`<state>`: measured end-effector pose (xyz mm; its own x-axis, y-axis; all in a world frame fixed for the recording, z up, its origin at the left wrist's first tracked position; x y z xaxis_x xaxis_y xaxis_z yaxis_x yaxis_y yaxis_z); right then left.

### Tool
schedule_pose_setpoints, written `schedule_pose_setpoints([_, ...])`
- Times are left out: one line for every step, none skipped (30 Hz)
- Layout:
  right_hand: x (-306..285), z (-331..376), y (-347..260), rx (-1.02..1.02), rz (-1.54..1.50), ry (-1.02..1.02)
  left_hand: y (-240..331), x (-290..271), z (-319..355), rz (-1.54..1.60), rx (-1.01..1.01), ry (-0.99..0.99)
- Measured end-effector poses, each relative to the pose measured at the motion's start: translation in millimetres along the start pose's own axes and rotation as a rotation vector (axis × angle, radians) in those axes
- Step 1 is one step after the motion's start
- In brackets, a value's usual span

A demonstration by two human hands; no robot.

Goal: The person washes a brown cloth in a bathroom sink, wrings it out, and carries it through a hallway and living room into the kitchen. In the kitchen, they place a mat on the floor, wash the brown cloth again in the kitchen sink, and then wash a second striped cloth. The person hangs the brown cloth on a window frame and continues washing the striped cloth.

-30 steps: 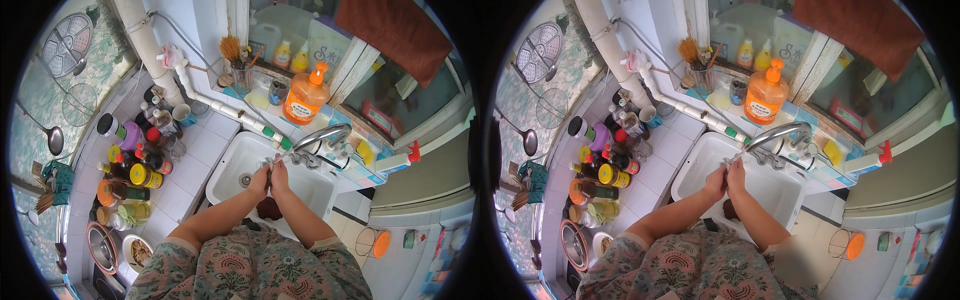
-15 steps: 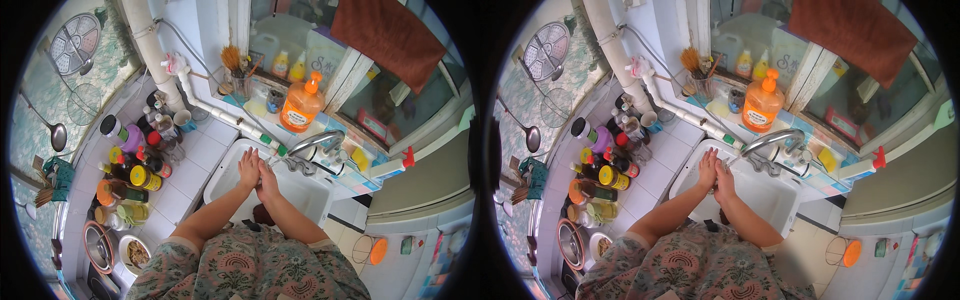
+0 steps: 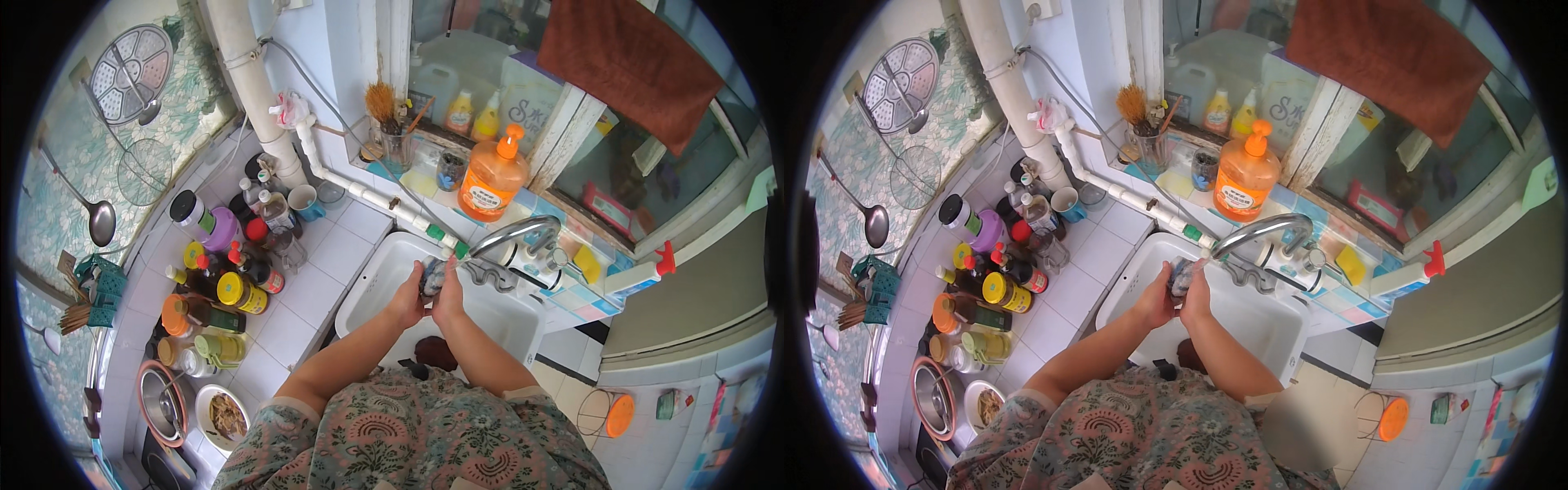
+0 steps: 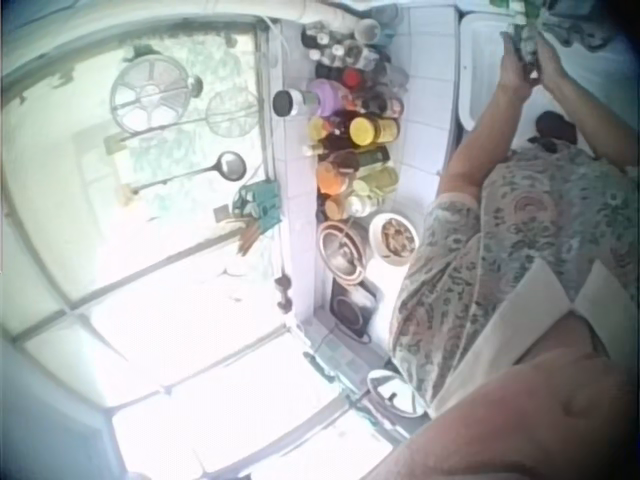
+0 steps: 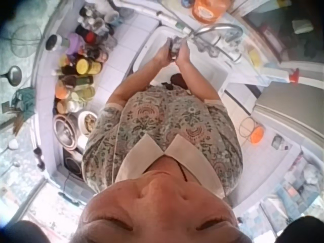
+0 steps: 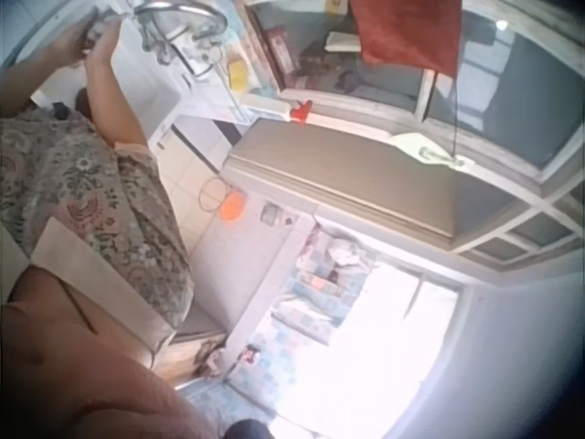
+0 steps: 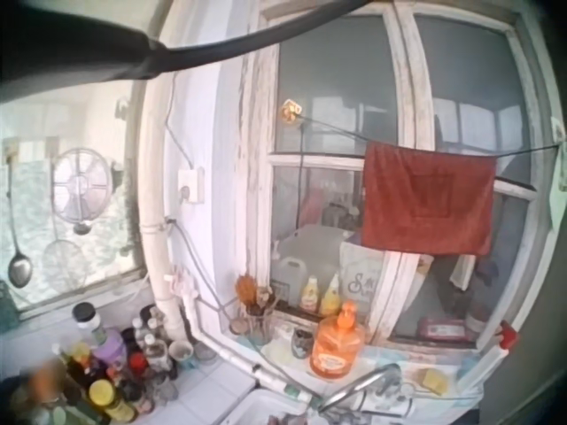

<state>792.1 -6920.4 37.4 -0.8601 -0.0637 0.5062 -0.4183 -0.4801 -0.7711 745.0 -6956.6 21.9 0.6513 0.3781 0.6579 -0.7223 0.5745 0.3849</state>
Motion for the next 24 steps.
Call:
schedule_pose_setpoints([1.6, -2.6, -6.7, -0.117, 0.075, -0.023, 9.8, 19.5, 11.5, 0.122, 0.021, -0.115])
schedule_pose_setpoints([3.7, -1.6, -14.5, -0.236, 0.151, -0.042, 15.6, 22.0, 8.1, 0.117, 0.010, -0.148])
schedule_pose_setpoints([8.8, 7.3, -27.0, -0.413, 0.340, -0.091, 21.0, 22.8, 2.3, 0.112, -0.003, -0.182])
schedule_pose_setpoints([16.3, 18.6, -40.7, -0.579, 0.609, -0.120, 25.6, 25.0, 2.1, 0.110, -0.008, -0.208])
schedule_pose_setpoints([25.8, 30.2, -51.0, -0.744, 0.881, -0.145, 30.9, 28.9, 3.3, 0.149, 0.016, -0.224])
schedule_pose_setpoints([37.8, 42.0, -59.2, -0.904, 1.156, -0.164, 31.1, 30.6, 1.1, 0.135, 0.027, -0.219])
schedule_pose_setpoints([46.5, 51.6, -66.1, -0.963, 1.146, -0.211, 30.8, 31.8, -1.8, 0.118, 0.041, -0.213])
schedule_pose_setpoints([45.9, 53.5, -69.1, -0.990, 1.255, -0.163, 29.4, 32.9, -6.3, 0.101, 0.053, -0.207])
schedule_pose_setpoints([44.6, 55.6, -71.6, -1.014, 1.365, -0.111, 27.9, 34.0, -11.0, 0.083, 0.065, -0.203])
schedule_pose_setpoints([42.3, 56.8, -75.8, -1.035, 1.477, -0.053, 26.8, 38.0, -14.2, 0.065, 0.075, -0.201])
schedule_pose_setpoints([37.6, 50.5, -74.1, -0.962, 1.459, -0.116, 26.6, 41.6, -16.4, 0.046, 0.084, -0.200])
schedule_pose_setpoints([33.4, 48.2, -73.9, -0.966, 1.397, -0.132, 26.7, 39.3, -18.1, 0.035, 0.089, -0.146])
schedule_pose_setpoints([28.6, 46.6, -72.4, -0.971, 1.337, -0.148, 27.1, 38.8, -17.0, 0.023, 0.093, -0.092])
schedule_pose_setpoints([24.9, 46.2, -72.9, -0.975, 1.277, -0.163, 27.5, 37.2, -16.9, 0.012, 0.098, -0.038])
schedule_pose_setpoints([19.1, 41.5, -68.9, -0.877, 1.151, -0.219, 25.3, 33.2, -19.2, 0.026, 0.082, 0.018])
schedule_pose_setpoints([17.0, 41.8, -66.4, -0.778, 1.021, -0.273, 21.9, 26.9, -21.5, 0.040, 0.065, 0.079])
schedule_pose_setpoints([15.1, 41.4, -61.7, -0.680, 0.890, -0.324, 19.6, 20.4, -23.8, 0.054, 0.048, 0.139])
schedule_pose_setpoints([6.2, 33.7, -54.2, -0.651, 0.833, -0.303, 20.1, 18.8, -27.4, 0.043, 0.040, 0.140])
schedule_pose_setpoints([0.6, 26.4, -48.4, -0.621, 0.779, -0.277, 20.0, 17.8, -31.6, 0.030, 0.026, 0.138])
schedule_pose_setpoints([-5.1, 21.4, -44.6, -0.591, 0.723, -0.253, 19.6, 17.7, -34.5, 0.019, 0.014, 0.137])
schedule_pose_setpoints([-22.2, 14.2, -31.1, -0.396, 0.546, -0.188, 22.5, 21.4, -34.2, 0.023, 0.056, 0.094])
schedule_pose_setpoints([-7.9, 29.1, -31.7, -0.194, 0.360, -0.158, 29.8, 18.6, -19.2, 0.037, 0.125, 0.072])
schedule_pose_setpoints([-6.5, 36.7, -28.3, -0.003, 0.181, -0.096, 33.4, 25.1, -15.8, 0.042, 0.170, 0.027])
schedule_pose_setpoints([0.5, 33.8, -25.8, 0.048, 0.000, -0.162, 33.6, 32.1, -14.2, 0.054, 0.172, -0.019])
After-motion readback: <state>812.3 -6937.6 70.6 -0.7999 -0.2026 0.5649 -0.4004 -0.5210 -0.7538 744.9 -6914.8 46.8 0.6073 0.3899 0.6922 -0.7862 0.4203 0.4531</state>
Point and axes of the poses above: each hand's wrist, its own z-axis away from the middle knuckle, its own x-axis out of the palm, y = z × x, the point moved 10 cm from there along -z, towards the middle knuckle, and after that the axes turned 11 degrees about -x, right-handed, at the moved point
